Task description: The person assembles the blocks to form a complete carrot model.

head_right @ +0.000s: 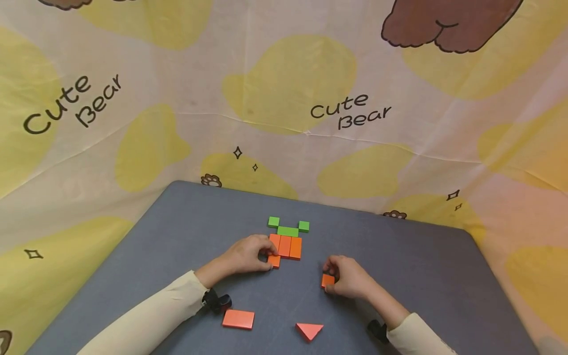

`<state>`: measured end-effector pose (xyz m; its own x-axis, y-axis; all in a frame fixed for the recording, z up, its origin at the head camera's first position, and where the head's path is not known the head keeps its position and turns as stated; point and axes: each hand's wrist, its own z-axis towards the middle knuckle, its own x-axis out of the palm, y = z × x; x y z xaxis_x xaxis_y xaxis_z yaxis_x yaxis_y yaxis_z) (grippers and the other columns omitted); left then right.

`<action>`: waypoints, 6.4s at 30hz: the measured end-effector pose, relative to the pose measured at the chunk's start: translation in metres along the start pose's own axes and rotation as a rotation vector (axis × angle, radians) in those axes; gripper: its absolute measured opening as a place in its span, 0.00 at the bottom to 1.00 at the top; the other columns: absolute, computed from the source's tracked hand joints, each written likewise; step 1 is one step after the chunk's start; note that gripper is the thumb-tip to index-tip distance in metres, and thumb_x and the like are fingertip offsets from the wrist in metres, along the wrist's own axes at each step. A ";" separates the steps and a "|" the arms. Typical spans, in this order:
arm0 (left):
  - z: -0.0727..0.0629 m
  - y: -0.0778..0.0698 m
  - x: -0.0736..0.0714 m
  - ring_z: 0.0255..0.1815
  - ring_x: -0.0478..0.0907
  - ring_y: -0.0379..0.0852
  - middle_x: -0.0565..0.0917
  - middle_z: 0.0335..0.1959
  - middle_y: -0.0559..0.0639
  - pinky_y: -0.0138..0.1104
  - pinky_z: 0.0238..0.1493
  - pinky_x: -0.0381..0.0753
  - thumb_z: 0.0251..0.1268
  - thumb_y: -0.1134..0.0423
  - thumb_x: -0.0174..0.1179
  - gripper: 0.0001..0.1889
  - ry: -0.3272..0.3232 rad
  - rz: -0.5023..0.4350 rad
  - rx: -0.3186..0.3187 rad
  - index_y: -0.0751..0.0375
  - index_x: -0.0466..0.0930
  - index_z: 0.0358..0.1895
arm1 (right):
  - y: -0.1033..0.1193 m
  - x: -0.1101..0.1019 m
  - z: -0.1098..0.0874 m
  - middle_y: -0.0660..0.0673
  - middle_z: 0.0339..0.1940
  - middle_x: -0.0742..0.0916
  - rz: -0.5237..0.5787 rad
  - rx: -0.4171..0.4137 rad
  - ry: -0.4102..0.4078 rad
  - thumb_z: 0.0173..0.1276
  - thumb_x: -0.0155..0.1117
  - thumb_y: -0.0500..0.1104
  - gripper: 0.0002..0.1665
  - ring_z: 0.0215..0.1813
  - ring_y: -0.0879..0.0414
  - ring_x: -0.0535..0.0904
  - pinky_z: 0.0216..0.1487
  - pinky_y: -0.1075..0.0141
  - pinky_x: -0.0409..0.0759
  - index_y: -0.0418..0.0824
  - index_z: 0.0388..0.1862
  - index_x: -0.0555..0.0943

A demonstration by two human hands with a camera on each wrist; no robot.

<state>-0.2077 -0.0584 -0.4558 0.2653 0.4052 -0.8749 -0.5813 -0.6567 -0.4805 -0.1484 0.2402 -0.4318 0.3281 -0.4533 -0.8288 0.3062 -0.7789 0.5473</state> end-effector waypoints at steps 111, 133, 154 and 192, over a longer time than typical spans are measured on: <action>-0.115 -0.020 -0.006 0.29 0.68 0.26 0.77 0.30 0.29 0.21 0.30 0.67 0.41 0.56 0.71 0.13 0.119 0.001 0.117 0.39 0.84 0.35 | 0.021 0.014 0.081 0.42 0.44 0.82 -0.136 0.018 -0.143 0.49 0.77 0.45 0.31 0.42 0.53 0.75 0.41 0.59 0.77 0.37 0.53 0.81; -0.048 -0.035 -0.002 0.32 0.69 0.32 0.79 0.34 0.35 0.24 0.29 0.68 0.48 0.58 0.69 0.12 0.014 0.054 0.061 0.46 0.86 0.40 | 0.020 0.013 0.083 0.41 0.45 0.83 -0.149 0.054 -0.117 0.50 0.77 0.46 0.30 0.45 0.50 0.78 0.48 0.53 0.79 0.36 0.52 0.81; -0.015 -0.034 0.011 0.38 0.72 0.35 0.80 0.37 0.37 0.27 0.36 0.73 0.49 0.55 0.70 0.14 0.001 0.130 0.066 0.46 0.86 0.42 | 0.019 0.012 0.085 0.42 0.41 0.84 -0.090 0.084 -0.075 0.48 0.78 0.45 0.28 0.43 0.50 0.79 0.46 0.54 0.79 0.38 0.49 0.81; -0.052 -0.090 0.055 0.34 0.75 0.25 0.82 0.37 0.39 0.20 0.37 0.75 0.49 0.54 0.74 0.16 0.059 -0.533 0.081 0.50 0.86 0.42 | 0.015 0.010 0.086 0.42 0.40 0.84 -0.095 0.053 -0.083 0.50 0.77 0.45 0.28 0.39 0.51 0.78 0.39 0.57 0.78 0.38 0.50 0.81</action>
<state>-0.1007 -0.0105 -0.4642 0.5812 0.6307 -0.5142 -0.4112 -0.3177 -0.8544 -0.2175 0.1863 -0.4419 0.2244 -0.4094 -0.8844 0.2842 -0.8405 0.4612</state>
